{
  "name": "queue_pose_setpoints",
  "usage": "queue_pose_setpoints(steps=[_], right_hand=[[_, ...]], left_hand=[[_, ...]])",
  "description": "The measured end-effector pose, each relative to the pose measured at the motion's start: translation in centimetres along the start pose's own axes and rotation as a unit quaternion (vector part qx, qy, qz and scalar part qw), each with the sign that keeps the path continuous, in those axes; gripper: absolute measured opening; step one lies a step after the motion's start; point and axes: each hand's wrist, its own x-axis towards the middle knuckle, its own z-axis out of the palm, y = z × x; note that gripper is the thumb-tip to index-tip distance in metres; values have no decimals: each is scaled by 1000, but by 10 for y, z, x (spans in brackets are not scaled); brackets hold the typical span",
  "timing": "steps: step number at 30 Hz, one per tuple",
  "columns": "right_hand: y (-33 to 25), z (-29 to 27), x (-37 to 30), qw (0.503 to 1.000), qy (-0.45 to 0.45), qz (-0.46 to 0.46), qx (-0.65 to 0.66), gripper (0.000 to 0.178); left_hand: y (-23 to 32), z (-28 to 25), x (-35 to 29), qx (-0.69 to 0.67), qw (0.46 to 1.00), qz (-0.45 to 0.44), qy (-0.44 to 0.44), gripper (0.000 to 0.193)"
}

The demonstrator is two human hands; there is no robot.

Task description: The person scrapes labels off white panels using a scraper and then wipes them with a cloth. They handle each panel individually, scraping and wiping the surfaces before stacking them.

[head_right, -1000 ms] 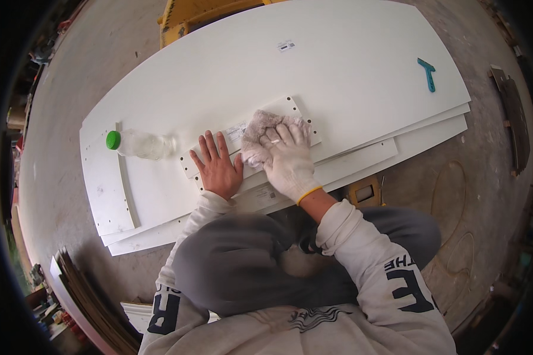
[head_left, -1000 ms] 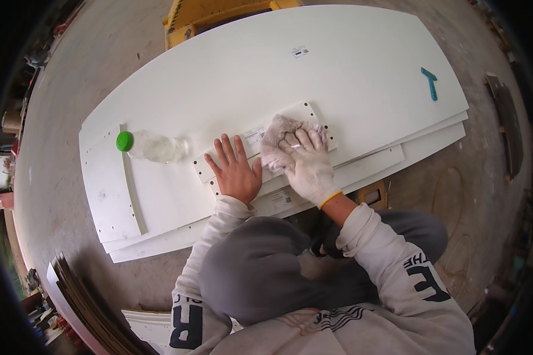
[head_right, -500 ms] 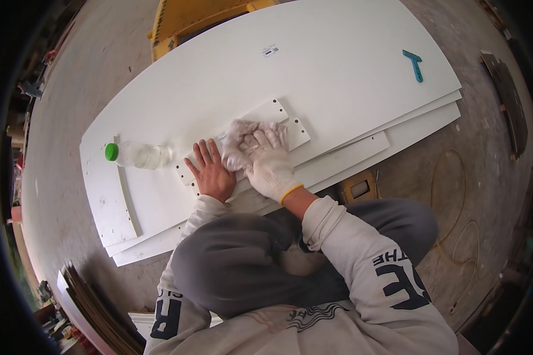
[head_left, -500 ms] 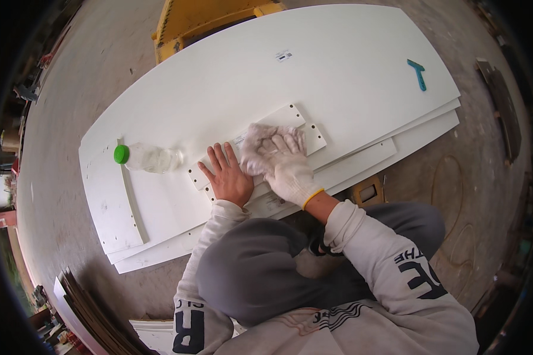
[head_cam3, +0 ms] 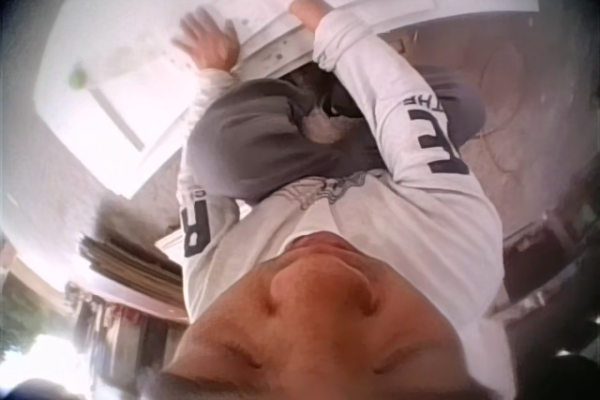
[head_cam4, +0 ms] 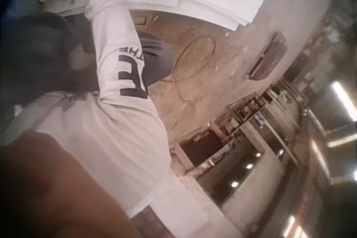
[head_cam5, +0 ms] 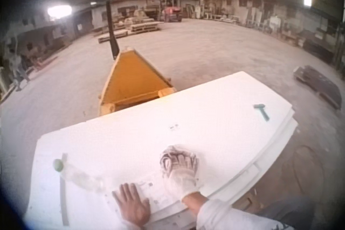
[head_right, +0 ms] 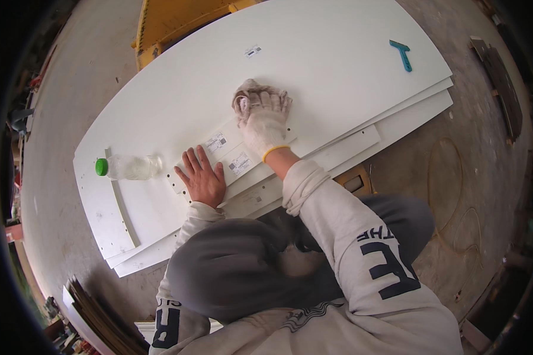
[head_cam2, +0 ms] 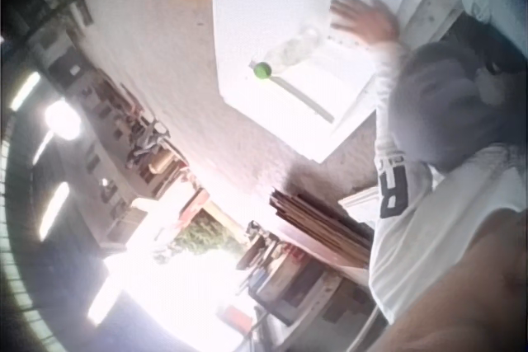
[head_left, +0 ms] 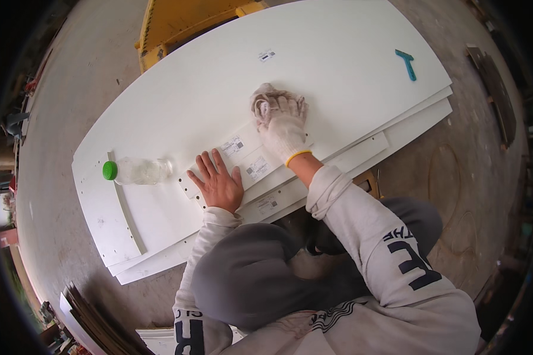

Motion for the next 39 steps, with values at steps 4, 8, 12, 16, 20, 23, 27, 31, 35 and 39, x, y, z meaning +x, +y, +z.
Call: queue_pose_setpoints(steps=[4, 8, 12, 16, 20, 23, 27, 31, 35, 39], right_hand=[[-4, 34, -79, 982, 119, -147, -9, 51], [24, 25, -85, 997, 71, -3, 7, 50], [17, 27, -107, 989, 33, -51, 131, 48], [23, 33, -100, 990, 141, 28, 13, 50], [25, 35, -128, 989, 81, -51, 113, 52], [43, 34, -114, 985, 13, 30, 170, 56], [4, 42, -152, 986, 90, -118, 75, 61], [47, 43, -110, 988, 135, 31, 73, 63], [2, 29, -139, 994, 94, -52, 9, 56], [31, 5, -64, 1000, 13, 14, 19, 59]], left_hand=[[-2, 1, 1, 3, 1000, -6, -6, 78], [-3, 1, -1, -3, 1000, 3, 5, 78], [-6, 0, 4, -6, 1000, 1, 4, 78], [-8, 8, -1, -11, 1000, 7, 14, 78], [-6, 0, 1, 13, 1000, -6, -9, 78], [-1, 1, 2, -8, 1000, 0, 0, 78], [-7, 3, 2, 3, 1000, -5, -6, 77], [-2, 3, 0, -11, 1000, 5, -15, 77], [-8, 0, -1, -14, 1000, -6, -18, 76], [-3, -2, 0, -19, 1000, 6, -5, 74]])
